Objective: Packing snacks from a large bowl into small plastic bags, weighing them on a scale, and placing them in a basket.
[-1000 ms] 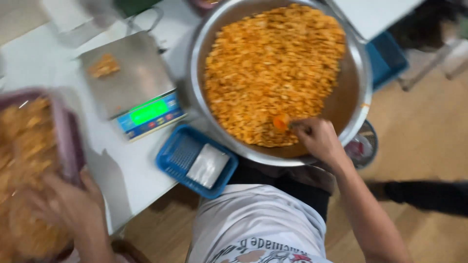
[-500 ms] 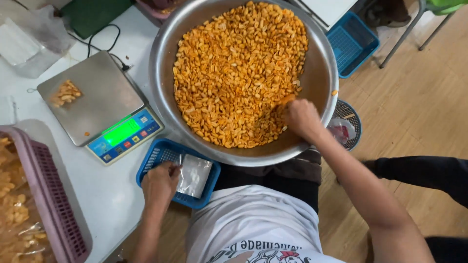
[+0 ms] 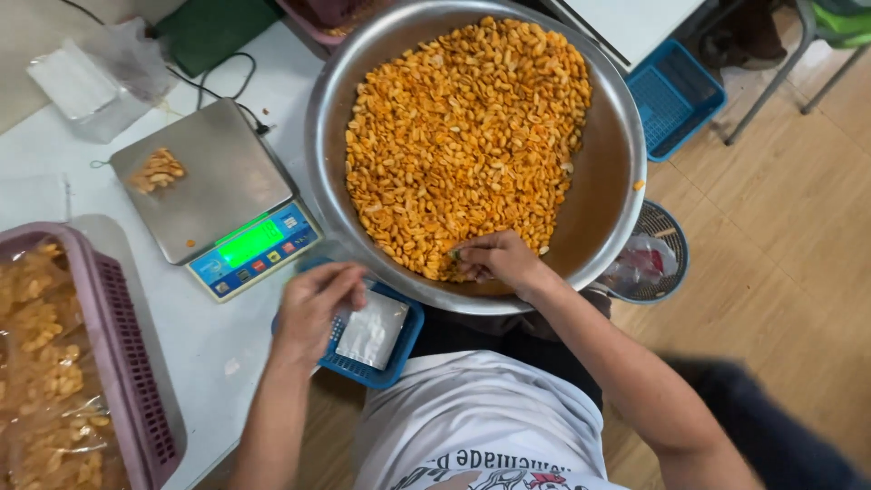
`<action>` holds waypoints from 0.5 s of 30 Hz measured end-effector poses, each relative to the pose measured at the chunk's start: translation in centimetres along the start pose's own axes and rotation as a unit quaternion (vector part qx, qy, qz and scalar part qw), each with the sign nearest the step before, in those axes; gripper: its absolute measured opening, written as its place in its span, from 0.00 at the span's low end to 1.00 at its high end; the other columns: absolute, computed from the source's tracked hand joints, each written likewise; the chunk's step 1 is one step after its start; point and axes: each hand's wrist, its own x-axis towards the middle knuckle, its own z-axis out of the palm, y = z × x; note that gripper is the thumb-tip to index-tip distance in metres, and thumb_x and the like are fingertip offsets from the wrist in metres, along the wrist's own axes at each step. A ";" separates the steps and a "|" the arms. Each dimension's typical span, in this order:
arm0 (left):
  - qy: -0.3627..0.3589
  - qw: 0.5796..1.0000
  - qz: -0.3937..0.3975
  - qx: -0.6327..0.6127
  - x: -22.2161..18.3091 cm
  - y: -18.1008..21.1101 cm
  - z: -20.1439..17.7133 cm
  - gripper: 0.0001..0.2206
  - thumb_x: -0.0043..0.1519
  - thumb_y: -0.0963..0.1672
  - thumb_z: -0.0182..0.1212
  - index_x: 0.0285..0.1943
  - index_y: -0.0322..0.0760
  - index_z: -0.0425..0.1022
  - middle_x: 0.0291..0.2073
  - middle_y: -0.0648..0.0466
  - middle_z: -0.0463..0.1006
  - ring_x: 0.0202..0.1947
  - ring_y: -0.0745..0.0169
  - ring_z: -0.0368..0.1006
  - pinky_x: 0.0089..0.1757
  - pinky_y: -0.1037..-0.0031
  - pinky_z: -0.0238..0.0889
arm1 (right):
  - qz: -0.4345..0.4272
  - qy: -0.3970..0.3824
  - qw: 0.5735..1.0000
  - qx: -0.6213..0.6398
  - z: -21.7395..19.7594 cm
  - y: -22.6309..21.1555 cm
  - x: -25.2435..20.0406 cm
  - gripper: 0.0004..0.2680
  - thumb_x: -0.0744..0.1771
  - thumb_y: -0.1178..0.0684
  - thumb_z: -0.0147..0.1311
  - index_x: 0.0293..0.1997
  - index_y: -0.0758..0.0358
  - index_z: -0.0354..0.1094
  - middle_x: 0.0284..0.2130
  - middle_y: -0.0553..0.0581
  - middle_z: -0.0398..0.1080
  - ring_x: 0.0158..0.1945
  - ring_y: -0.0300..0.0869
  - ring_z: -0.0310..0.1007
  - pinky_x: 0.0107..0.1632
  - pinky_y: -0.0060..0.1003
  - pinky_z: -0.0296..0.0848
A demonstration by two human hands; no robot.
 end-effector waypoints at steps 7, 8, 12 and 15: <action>-0.037 0.999 -0.004 -0.023 1.7 1.4 3.8 0.09 0.53 0.40 0.77 0.34 0.28 0.80 0.14 0.53 0.71 0.11 0.74 0.61 0.15 0.84 0.54 | 0.000 -0.012 0.986 0.166 -0.6 -3.7 -1.7 0.12 0.67 0.60 0.56 0.54 0.79 0.69 0.30 0.64 0.76 0.28 0.44 0.79 0.32 0.34 0.80; -0.045 0.999 0.014 -0.006 2.0 1.3 4.0 0.10 0.51 0.40 0.79 0.34 0.27 0.81 0.14 0.52 0.72 0.11 0.74 0.61 0.15 0.83 0.54 | -0.024 -0.018 0.983 0.181 -0.7 -4.6 -2.1 0.12 0.67 0.60 0.55 0.54 0.79 0.69 0.29 0.64 0.76 0.28 0.43 0.79 0.32 0.34 0.81; -0.061 0.996 0.041 0.041 2.5 1.6 4.7 0.10 0.51 0.39 0.79 0.36 0.28 0.82 0.13 0.52 0.73 0.09 0.73 0.61 0.15 0.83 0.53 | -0.128 -0.008 0.977 0.169 0.2 -9.0 -5.3 0.09 0.66 0.61 0.55 0.50 0.77 0.72 0.27 0.63 0.75 0.26 0.42 0.79 0.29 0.30 0.79; -0.081 0.991 0.076 0.079 2.8 1.7 5.7 0.08 0.51 0.41 0.80 0.32 0.30 0.84 0.09 0.49 0.72 0.06 0.70 0.62 0.14 0.81 0.55 | -0.227 0.008 0.973 0.040 1.2 -10.9 -7.0 0.10 0.67 0.62 0.55 0.50 0.80 0.73 0.28 0.67 0.75 0.29 0.43 0.77 0.32 0.29 0.76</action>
